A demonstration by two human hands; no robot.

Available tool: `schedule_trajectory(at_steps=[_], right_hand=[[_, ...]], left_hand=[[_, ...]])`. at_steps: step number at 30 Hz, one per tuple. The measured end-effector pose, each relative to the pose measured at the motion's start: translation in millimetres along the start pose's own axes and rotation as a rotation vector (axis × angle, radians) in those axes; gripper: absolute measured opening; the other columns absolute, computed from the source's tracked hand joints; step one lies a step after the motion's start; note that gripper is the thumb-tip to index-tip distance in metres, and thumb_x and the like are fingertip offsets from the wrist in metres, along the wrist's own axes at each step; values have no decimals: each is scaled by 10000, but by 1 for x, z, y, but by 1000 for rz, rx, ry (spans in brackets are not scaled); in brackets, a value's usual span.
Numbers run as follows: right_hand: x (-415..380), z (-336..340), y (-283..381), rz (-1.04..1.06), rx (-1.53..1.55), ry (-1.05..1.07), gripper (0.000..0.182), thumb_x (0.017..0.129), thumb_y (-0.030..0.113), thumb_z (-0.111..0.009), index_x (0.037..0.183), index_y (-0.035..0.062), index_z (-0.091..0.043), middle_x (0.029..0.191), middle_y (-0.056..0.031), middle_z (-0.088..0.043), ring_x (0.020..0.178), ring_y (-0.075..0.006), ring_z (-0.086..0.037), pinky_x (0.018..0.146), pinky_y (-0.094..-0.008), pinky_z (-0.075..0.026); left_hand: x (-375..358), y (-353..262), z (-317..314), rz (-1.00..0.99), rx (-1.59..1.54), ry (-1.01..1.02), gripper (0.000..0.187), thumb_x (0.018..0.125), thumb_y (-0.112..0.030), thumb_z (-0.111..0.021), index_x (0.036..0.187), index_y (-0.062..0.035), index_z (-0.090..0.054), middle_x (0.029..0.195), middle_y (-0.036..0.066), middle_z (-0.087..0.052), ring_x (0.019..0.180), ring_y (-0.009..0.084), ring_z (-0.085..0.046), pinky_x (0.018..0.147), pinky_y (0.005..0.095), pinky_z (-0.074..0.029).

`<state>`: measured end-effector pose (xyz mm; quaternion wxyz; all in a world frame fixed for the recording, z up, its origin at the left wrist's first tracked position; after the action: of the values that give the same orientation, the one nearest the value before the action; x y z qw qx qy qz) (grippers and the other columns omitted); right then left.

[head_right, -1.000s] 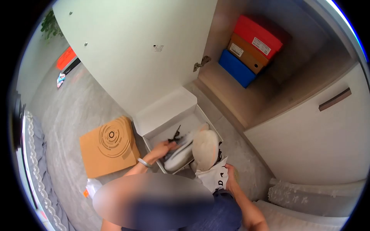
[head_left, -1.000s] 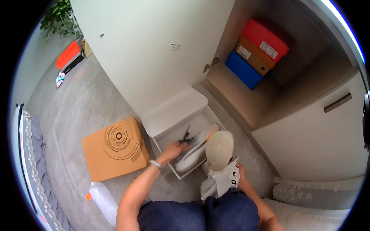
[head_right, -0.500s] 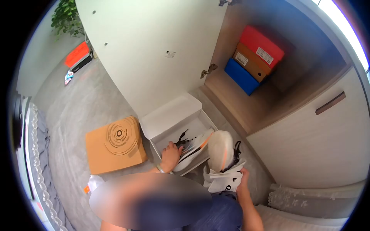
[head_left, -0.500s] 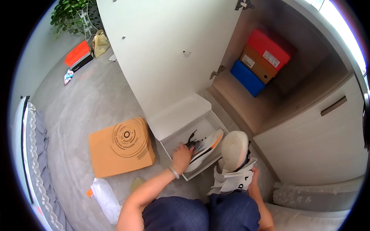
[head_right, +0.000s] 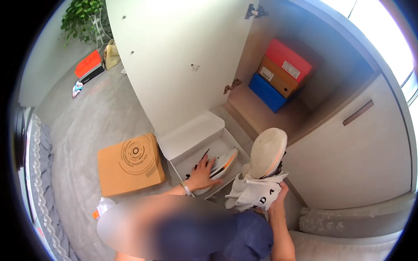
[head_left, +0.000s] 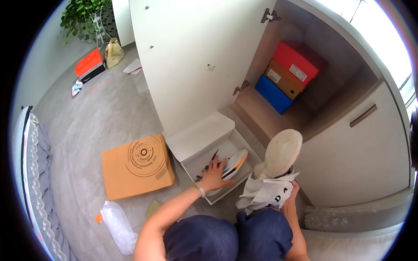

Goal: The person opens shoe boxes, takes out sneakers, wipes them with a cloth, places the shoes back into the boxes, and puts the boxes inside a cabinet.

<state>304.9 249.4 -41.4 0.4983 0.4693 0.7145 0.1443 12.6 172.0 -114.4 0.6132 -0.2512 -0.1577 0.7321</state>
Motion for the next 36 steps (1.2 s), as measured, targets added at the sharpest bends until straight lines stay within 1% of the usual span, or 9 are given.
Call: schedule_trajectory(at_steps=[1,5,12,18,24,26,29,32,36], right_hand=[[3,-4,-2,5,-8,-33,442,782,353,-456,1053,48,-628,992,-144,-675,870,-330,-644,818,-437,-541],[30,-13,-4,127,69,-59,462,803,295,-421,1137,35,-605,1081,-158,-666,947,-333,-648,860,-452,-536],[55,-45,25,257,118,13,411,799,210,-432,1112,2,-598,1089,-158,-654,956,-320,-659,877,-426,-544],[79,1,9,719,-695,-354,373,770,119,-572,1077,-92,-578,1065,-139,-643,964,-262,-613,884,-342,-461],[62,-7,-33,565,-977,-393,525,772,187,-621,1259,20,-520,1200,-200,-584,1061,-304,-574,968,-360,-413],[57,-16,-41,827,-1199,-68,617,747,225,-666,1330,116,-497,1202,-226,-531,1009,-371,-590,926,-401,-457],[29,-43,-47,765,-1596,51,638,713,253,-707,1327,216,-538,1177,-250,-469,922,-438,-601,848,-453,-502],[38,-37,-62,775,-1629,25,611,684,258,-723,1281,278,-593,1154,-259,-435,857,-470,-608,788,-489,-522],[50,-28,-67,725,-1602,-50,546,693,276,-731,1228,221,-637,1186,-270,-430,835,-466,-621,782,-480,-525]], left_hand=[[3,-7,-3,44,-46,133,1155,659,-772,-651,1534,-171,-196,1556,268,-135,1429,478,-138,1045,722,-198],[-1,-17,-13,2,64,48,1209,645,-822,-604,1547,-180,-120,1562,278,-90,1429,488,-125,1030,741,-180],[-7,-19,-26,-80,183,-31,1231,571,-466,-831,1536,-144,-137,1494,254,-226,1385,424,-239,1028,715,-217],[1,19,12,-41,268,55,1255,496,-307,-878,1530,-207,-175,1453,176,-315,1334,377,-320,1029,706,-246],[11,18,-3,-137,59,-158,1230,509,-306,-851,1526,-193,-168,1422,188,-336,1379,392,-271,1100,644,-172],[17,14,-4,-122,89,-120,1222,515,-309,-849,1524,-193,-168,1422,186,-342,1371,391,-288,1100,635,-179],[25,9,4,-105,127,-47,1184,530,-300,-839,1515,-198,-191,1426,179,-351,1357,386,-316,1096,612,-209],[25,11,3,-147,102,-27,1124,533,-246,-816,1499,-207,-242,1387,170,-391,1294,378,-374,1066,589,-260],[25,15,4,-209,20,62,1069,538,-208,-809,1477,-215,-299,1382,174,-427,1316,382,-387,1085,526,-286]])
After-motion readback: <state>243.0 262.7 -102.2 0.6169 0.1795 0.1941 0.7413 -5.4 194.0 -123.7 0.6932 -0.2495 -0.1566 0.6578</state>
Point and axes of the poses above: each hand's wrist, its own x-axis towards the middle knuckle, its own z-axis out of the back of the hand, y = z × x, the point moved 1 cm from there along x, towards the middle knuckle
